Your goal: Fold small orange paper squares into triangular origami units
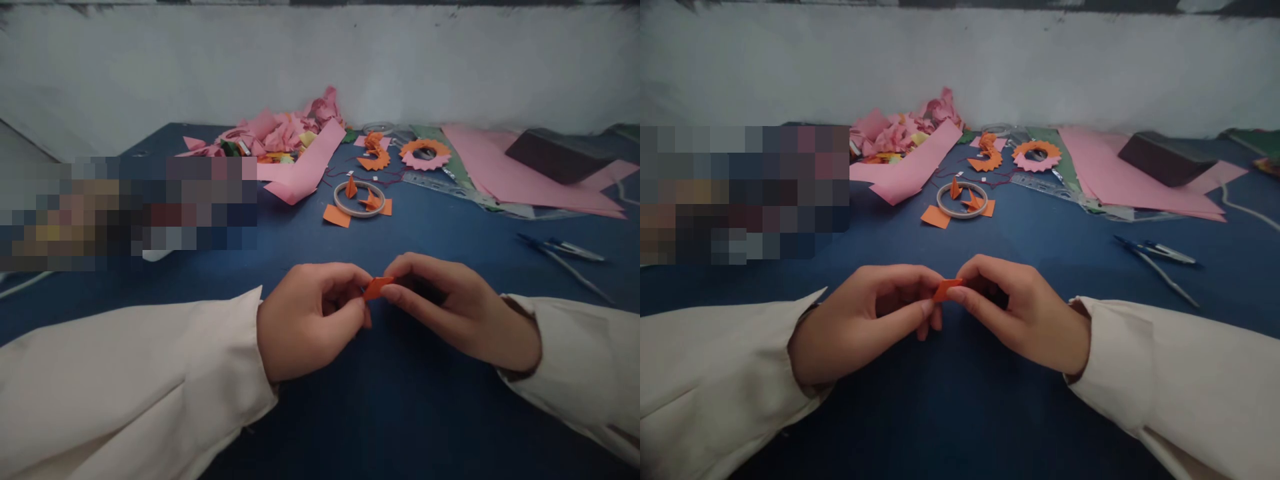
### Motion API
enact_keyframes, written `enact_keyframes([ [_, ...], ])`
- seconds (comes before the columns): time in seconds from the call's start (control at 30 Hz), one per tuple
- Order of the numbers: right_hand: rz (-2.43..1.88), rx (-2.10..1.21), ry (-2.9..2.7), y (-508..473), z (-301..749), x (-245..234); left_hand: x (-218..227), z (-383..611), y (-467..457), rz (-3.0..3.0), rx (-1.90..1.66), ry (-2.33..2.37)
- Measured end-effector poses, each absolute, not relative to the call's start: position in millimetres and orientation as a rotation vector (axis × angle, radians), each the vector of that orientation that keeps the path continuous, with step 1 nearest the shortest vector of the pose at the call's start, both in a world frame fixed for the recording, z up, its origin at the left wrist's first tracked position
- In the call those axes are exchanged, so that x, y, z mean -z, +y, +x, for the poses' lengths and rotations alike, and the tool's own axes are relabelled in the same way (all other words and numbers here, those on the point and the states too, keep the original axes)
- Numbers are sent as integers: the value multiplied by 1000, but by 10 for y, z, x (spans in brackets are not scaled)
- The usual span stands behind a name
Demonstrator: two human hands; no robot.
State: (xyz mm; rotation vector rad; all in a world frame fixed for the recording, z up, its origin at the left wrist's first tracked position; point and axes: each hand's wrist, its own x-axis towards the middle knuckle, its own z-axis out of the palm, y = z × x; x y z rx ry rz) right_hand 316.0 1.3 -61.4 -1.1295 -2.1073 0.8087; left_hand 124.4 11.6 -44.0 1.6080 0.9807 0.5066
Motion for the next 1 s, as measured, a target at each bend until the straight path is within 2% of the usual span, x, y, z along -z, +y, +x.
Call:
enact_keyframes([
  [0.17,-1143,-893,-2067,26,3156,610,462,1241,108,1728,-512,960],
  [0.3,-1081,-778,-2153,5,3168,618,479,1237,104,1861,-526,977],
  [0.43,-998,-546,-2257,-17,3173,648,480,1229,114,1890,-539,1011],
  [0.7,-869,151,-2403,-13,3182,729,495,1236,124,1882,-556,1005],
  [1.0,-603,499,-2520,-38,3230,671,498,1227,104,1980,-552,968],
])
